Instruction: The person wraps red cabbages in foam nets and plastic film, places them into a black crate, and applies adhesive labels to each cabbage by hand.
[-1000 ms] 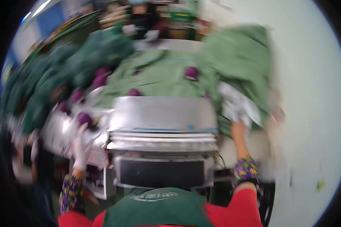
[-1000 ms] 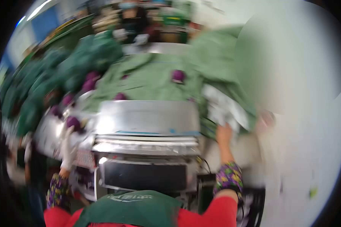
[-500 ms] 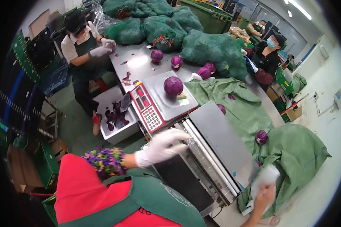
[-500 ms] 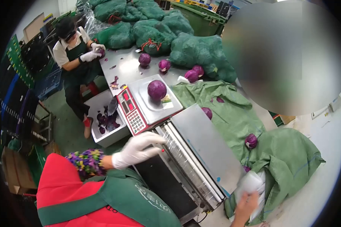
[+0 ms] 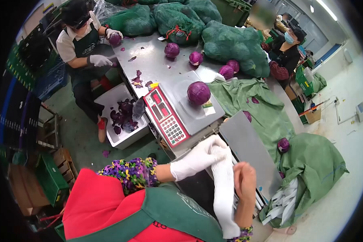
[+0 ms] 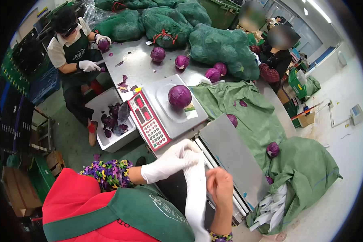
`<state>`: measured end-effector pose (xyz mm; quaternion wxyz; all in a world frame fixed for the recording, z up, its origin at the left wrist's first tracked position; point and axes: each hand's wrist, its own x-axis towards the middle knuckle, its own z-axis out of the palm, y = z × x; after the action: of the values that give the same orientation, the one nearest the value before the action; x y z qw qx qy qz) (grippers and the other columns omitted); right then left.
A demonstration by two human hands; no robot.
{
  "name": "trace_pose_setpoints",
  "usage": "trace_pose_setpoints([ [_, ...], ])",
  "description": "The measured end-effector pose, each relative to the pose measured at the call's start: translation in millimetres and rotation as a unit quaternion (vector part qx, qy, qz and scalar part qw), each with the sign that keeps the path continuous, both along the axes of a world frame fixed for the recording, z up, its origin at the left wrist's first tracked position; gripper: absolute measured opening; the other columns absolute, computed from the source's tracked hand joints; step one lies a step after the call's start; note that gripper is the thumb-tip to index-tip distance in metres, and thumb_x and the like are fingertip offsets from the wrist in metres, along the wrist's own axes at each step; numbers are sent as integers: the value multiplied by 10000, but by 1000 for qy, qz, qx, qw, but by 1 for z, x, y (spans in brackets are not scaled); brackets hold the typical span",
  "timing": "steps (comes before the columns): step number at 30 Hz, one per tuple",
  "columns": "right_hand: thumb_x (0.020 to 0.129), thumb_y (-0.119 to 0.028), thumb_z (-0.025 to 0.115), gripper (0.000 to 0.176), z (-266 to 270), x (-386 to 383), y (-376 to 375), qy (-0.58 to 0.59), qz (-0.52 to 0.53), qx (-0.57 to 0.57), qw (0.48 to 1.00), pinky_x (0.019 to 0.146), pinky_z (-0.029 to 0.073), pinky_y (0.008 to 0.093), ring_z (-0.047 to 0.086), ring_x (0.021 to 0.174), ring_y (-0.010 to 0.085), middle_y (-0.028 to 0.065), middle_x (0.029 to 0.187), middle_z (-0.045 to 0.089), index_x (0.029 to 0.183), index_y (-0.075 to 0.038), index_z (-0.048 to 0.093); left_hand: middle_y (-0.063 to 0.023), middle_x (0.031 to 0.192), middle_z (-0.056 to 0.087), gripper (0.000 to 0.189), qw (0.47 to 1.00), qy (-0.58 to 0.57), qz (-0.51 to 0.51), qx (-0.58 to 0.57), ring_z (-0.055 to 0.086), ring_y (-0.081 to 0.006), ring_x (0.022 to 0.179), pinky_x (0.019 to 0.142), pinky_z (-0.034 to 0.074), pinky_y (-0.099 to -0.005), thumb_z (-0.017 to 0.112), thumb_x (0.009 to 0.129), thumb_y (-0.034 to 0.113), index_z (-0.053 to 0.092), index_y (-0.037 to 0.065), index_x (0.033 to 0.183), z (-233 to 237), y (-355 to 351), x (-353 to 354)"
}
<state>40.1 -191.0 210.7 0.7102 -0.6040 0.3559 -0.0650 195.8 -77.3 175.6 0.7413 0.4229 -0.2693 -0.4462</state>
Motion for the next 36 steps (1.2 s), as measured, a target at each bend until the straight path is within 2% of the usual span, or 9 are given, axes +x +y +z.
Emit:
trace_pose_setpoints([
  [5,927,-310,565,473,-71,106,11,-235,-34,-365,900,630,508,243,594,808,124,74,1035,596,1283,-9,488,-17,966,570,192,995,97,-32,10,545,-67,854,751,462,-239,643,874,148,544,41,999,-12,8,57],
  [9,925,-201,585,274,-45,148,45,-173,-114,-52,977,737,473,219,576,813,93,33,917,600,1099,6,543,-98,986,553,139,857,-433,280,28,537,-177,878,775,449,-280,700,762,74,592,31,838,-4,19,113],
  [13,956,-137,503,99,-63,170,47,-188,-175,78,963,689,508,262,588,764,108,68,872,606,966,-39,486,-14,838,544,160,999,14,38,34,526,-72,795,729,437,-226,622,857,87,489,33,928,-7,26,145],
  [18,925,-102,498,141,-39,184,25,-188,-214,114,952,715,506,273,577,792,123,62,896,564,1032,-32,439,-14,1023,623,343,944,128,-277,122,577,-72,926,773,482,-227,669,848,132,541,29,1149,-15,28,160],
  [23,865,-159,599,327,-42,201,4,34,106,-141,984,750,479,323,577,840,172,98,935,600,1132,8,512,-39,815,609,90,963,207,19,172,599,-118,687,611,502,-256,550,875,34,546,46,964,-46,4,198],
  [27,805,-241,628,269,-69,255,-60,150,-37,-530,834,760,470,362,606,873,202,188,811,624,950,-15,651,-30,789,611,154,921,200,269,197,592,-118,635,480,459,-236,455,961,189,546,85,1027,-85,-48,234],
  [30,852,-312,581,375,-87,294,-93,163,-83,-553,813,758,474,379,608,917,230,184,950,648,1069,-9,616,-42,884,636,374,921,266,45,281,603,-119,643,470,469,-258,376,980,407,546,101,1111,-129,-72,251],
  [32,909,-385,500,478,-125,309,-115,221,-116,-73,966,776,472,376,601,951,244,162,1096,631,1172,10,555,-47,1014,638,467,937,198,-15,289,608,-127,728,567,494,-282,340,971,499,538,129,1177,-140,-75,245],
  [36,893,-211,463,327,-110,280,-58,29,-139,-69,987,708,472,316,584,847,161,88,941,654,1086,0,621,-79,1237,558,557,928,261,-31,263,580,-240,1058,815,522,-440,278,969,534,445,126,1311,-72,-47,232],
])
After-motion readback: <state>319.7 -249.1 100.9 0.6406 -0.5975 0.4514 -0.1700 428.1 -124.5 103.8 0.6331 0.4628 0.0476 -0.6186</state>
